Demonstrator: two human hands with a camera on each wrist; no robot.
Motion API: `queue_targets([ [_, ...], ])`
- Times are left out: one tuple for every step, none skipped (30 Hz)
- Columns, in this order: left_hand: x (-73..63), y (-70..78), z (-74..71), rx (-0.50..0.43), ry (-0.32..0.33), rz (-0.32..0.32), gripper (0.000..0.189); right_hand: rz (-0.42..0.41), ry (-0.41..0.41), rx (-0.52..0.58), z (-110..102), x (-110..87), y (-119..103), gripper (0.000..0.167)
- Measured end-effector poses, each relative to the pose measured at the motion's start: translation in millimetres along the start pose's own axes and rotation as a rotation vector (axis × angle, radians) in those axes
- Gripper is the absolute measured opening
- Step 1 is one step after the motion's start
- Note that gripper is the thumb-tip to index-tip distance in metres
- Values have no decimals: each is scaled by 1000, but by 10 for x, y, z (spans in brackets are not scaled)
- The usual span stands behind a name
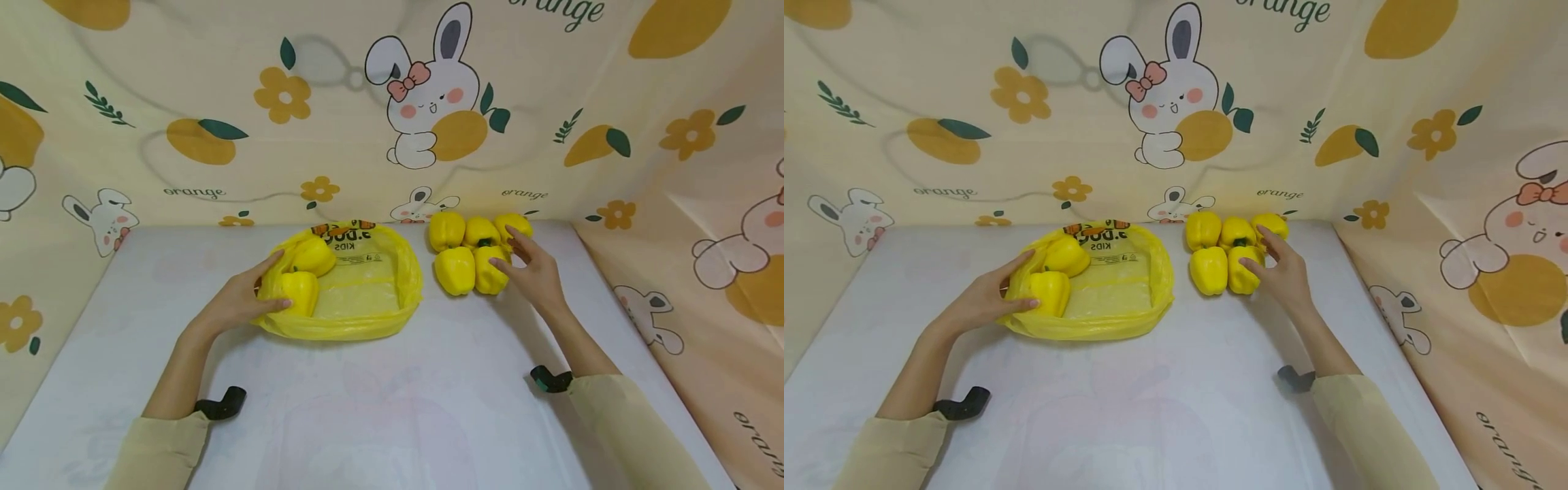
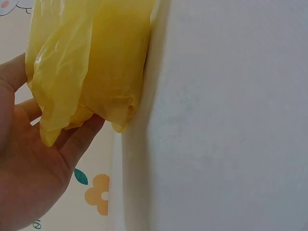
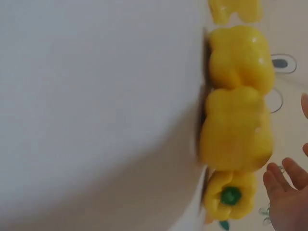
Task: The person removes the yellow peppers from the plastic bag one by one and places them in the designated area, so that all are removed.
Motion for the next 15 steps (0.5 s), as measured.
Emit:
queue_targets([
  [-1,-3,0,1,-1,0,104,-21,11,18,13,20,-42,68],
  [-2,-1,0,0,-2,-1,104,-47,18,35,30,37,-86,67],
  [-5,-2,1,-1,-3,-2,104,-74,23,43,49,55,-131,65],
  [-5,-4,4,-3,-3,-2,105,-98,24,49,71,72,-176,64],
  [-5,-4,5,-2,-4,-3,105,-116,21,51,97,90,-215,63],
  [-5,-2,7,-1,-4,-2,105,-129,15,49,127,108,-251,63],
  [-6,0,8,-1,-4,-2,106,-143,8,51,159,124,-287,63],
  [-5,2,10,-2,-3,-1,106,-152,3,50,190,139,-318,63],
  [-5,2,12,-3,-3,1,106,-158,-2,51,221,154,-342,62],
  [-5,7,11,-1,-2,5,106,-158,-8,62,254,167,-363,62],
  [-6,14,8,0,-1,9,106,-159,-14,76,288,181,-382,62],
  [-7,17,4,-1,1,14,105,-159,-21,89,319,190,-408,61],
  [-8,20,1,-3,1,18,105,-159,-27,104,352,197,-434,61],
  [-9,24,-2,-4,1,23,105,-155,-34,113,383,206,-457,60],
  [-9,25,-7,-6,1,27,105,-154,-42,118,415,214,-487,60],
])
Point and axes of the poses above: each hand's wrist, its own x-axis towards the middle knuckle, its own z-axis out of the palm, y = z × x, the point moved 5 cm from there along x, towards the middle knuckle
